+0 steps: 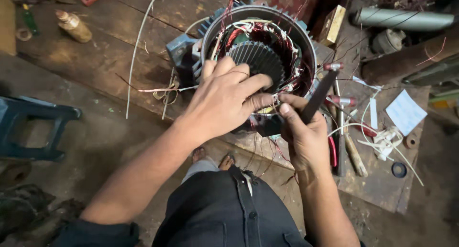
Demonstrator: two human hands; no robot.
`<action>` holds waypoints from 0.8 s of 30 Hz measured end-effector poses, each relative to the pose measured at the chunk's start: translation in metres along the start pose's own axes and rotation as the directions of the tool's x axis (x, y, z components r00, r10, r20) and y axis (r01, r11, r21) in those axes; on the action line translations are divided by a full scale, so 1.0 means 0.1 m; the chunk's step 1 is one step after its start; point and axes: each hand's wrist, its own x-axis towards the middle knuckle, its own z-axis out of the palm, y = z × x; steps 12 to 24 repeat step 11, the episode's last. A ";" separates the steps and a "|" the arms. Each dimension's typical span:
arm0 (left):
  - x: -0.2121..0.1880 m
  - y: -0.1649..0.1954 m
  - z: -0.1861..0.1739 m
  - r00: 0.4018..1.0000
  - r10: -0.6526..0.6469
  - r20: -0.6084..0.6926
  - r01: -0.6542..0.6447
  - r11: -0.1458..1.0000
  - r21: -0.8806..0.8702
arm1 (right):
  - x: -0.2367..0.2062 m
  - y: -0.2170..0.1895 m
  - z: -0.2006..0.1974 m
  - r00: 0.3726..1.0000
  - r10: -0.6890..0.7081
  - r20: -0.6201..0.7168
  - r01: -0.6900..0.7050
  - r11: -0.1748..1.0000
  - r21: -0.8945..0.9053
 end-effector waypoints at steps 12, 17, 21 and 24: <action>0.29 -0.61 0.40 0.991 0.076 -0.107 -0.082 0.995 -0.058 | -0.87 0.11 0.18 0.631 -0.637 0.444 0.744 0.333 -0.580; 0.29 -0.61 0.40 0.991 0.076 -0.107 -0.082 0.995 -0.058 | -0.87 0.11 0.18 0.631 -0.637 0.444 0.744 0.333 -0.580; 0.29 -0.61 0.40 0.991 0.076 -0.107 -0.082 0.995 -0.058 | -0.87 0.11 0.18 0.631 -0.637 0.444 0.744 0.333 -0.580; 0.29 -0.61 0.40 0.991 0.076 -0.107 -0.082 0.995 -0.058 | -0.87 0.11 0.18 0.631 -0.637 0.444 0.744 0.333 -0.580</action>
